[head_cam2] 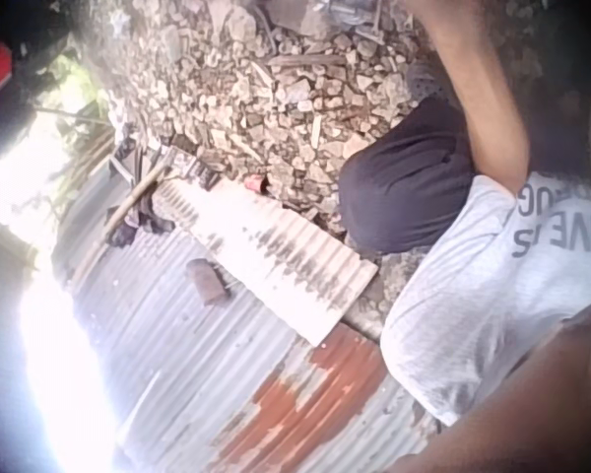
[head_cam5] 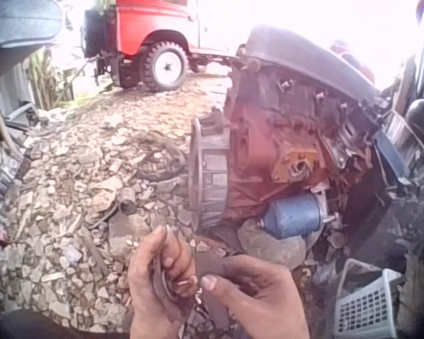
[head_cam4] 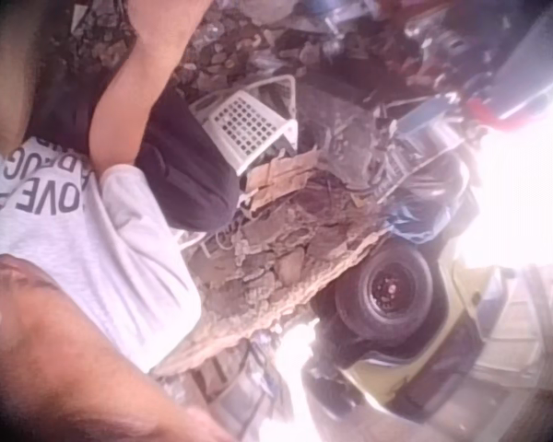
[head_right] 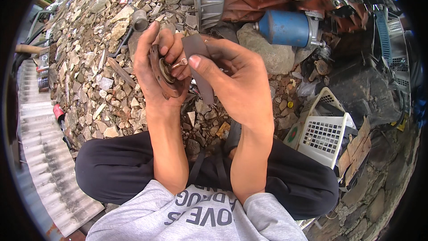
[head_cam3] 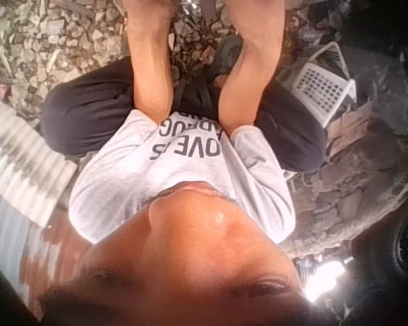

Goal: The person sits on the ground and cleans a small cylindrical mechanical part using a cloth. They wipe the exterior and interior surfaces repeatedly, turning the part over to access different areas.

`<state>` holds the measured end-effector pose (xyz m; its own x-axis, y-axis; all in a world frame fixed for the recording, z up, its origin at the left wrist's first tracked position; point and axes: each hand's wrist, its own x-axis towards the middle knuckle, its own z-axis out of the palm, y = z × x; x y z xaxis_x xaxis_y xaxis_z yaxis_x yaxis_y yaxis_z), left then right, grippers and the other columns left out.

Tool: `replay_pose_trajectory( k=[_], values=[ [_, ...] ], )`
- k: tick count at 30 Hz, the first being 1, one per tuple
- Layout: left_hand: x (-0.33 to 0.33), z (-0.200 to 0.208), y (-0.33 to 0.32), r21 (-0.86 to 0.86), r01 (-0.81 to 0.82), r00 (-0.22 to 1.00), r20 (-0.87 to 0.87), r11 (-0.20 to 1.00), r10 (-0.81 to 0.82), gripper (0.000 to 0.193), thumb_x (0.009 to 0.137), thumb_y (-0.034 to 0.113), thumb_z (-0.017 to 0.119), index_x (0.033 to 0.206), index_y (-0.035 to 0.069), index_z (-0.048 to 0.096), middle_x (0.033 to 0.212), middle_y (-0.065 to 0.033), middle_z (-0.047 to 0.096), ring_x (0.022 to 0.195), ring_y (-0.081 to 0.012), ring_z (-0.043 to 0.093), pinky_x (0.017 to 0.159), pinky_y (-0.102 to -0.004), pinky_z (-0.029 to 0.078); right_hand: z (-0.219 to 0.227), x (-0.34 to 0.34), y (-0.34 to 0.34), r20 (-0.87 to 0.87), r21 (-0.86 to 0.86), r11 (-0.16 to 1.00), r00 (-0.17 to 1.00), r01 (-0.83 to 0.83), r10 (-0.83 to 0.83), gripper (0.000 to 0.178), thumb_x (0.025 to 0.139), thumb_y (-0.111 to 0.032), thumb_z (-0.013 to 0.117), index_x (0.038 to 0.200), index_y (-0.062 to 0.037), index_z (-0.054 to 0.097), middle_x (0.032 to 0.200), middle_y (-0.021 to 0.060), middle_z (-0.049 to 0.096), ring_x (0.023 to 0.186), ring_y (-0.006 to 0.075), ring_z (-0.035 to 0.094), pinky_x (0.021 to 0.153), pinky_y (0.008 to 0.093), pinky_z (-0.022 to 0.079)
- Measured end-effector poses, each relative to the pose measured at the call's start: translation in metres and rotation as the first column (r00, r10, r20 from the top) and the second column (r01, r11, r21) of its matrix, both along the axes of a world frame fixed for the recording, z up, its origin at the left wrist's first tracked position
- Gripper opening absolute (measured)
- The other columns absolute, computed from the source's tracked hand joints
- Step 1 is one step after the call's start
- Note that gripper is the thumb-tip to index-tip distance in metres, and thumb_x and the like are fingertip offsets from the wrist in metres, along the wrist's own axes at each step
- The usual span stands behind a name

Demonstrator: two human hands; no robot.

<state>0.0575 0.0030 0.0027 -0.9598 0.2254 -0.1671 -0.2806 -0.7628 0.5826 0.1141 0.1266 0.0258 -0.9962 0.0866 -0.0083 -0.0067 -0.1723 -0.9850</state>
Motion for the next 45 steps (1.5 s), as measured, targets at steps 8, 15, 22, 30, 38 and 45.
replay_pose_trajectory(
  k=[8, 15, 22, 30, 38, 45],
  values=[
    [0.0, -0.004, -0.004, 0.003, 0.019, 0.999, 0.032, 1.0, -0.019, 0.041, 0.095, 0.031, 0.052, 0.061, 0.018, 0.033, 0.052, 0.0058, 0.03, 0.038, -0.0059, 0.026, 0.034, -0.0202, 0.022, -0.004, -0.006, -0.007, 0.029, 0.216, 0.975, 0.998, -0.058, 0.053, 0.017, 0.092, -0.008, 0.062, 0.1, 0.0065, 0.066, 0.082, 0.0088, 0.07, 0.075, 0.0098, 0.065, 0.065, 0.0248, 0.051],
    [-0.003, -0.007, -0.008, -0.062, 0.024, 0.997, 0.073, 0.998, -0.019, 0.04, 0.092, 0.031, 0.053, 0.06, 0.019, 0.032, 0.052, 0.0071, 0.028, 0.038, -0.0051, 0.023, 0.033, -0.0195, 0.02, -0.03, -0.013, -0.019, -0.068, 0.194, 0.981, 0.997, -0.01, 0.023, 0.019, 0.094, -0.013, 0.06, 0.091, 0.005, 0.064, 0.073, 0.0084, 0.068, 0.069, 0.0094, 0.064, 0.06, 0.0259, 0.05],
    [-0.004, -0.006, -0.012, -0.129, 0.059, 0.991, 0.131, 0.99, -0.042, 0.039, 0.091, 0.03, 0.054, 0.06, 0.019, 0.033, 0.051, 0.0082, 0.028, 0.037, -0.0041, 0.023, 0.032, -0.0189, 0.02, -0.035, -0.016, -0.015, -0.033, 0.351, 0.936, 0.999, -0.025, 0.039, 0.017, 0.094, -0.012, 0.059, 0.092, 0.0047, 0.064, 0.071, 0.0092, 0.067, 0.066, 0.0126, 0.066, 0.059, 0.0272, 0.051],
    [-0.002, -0.01, -0.003, -0.163, 0.046, 0.988, 0.156, 0.986, -0.021, 0.038, 0.092, 0.031, 0.051, 0.059, 0.019, 0.035, 0.053, 0.0072, 0.032, 0.041, -0.006, 0.026, 0.038, -0.0239, 0.019, -0.03, -0.017, -0.016, -0.099, 0.34, 0.94, 0.995, 0.012, 0.023, 0.015, 0.094, -0.009, 0.058, 0.095, 0.0043, 0.064, 0.076, 0.0121, 0.07, 0.07, 0.0177, 0.071, 0.062, 0.0294, 0.054],
    [-0.003, -0.013, -0.005, -0.131, 0.017, 0.979, 0.204, 0.991, 0.011, 0.038, 0.091, 0.03, 0.056, 0.06, 0.021, 0.036, 0.05, 0.0095, 0.031, 0.036, -0.0034, 0.025, 0.032, -0.0189, 0.019, -0.02, -0.017, -0.018, -0.091, 0.398, 0.917, 0.995, 0.008, 0.03, 0.015, 0.094, -0.011, 0.06, 0.094, 0.0038, 0.064, 0.075, 0.014, 0.069, 0.069, 0.0237, 0.071, 0.061, 0.0324, 0.053],
    [-0.003, -0.009, -0.005, -0.192, 0.021, 0.982, 0.189, 0.981, 0.016, 0.039, 0.092, 0.03, 0.053, 0.06, 0.019, 0.034, 0.052, 0.0077, 0.03, 0.039, -0.0047, 0.025, 0.035, -0.0197, 0.022, -0.041, -0.022, -0.023, -0.235, 0.494, 0.854, 0.971, 0.161, -0.047, 0.021, 0.094, -0.016, 0.06, 0.09, 0.0036, 0.063, 0.069, 0.0168, 0.065, 0.061, 0.0265, 0.067, 0.057, 0.0363, 0.049]
  ],
)
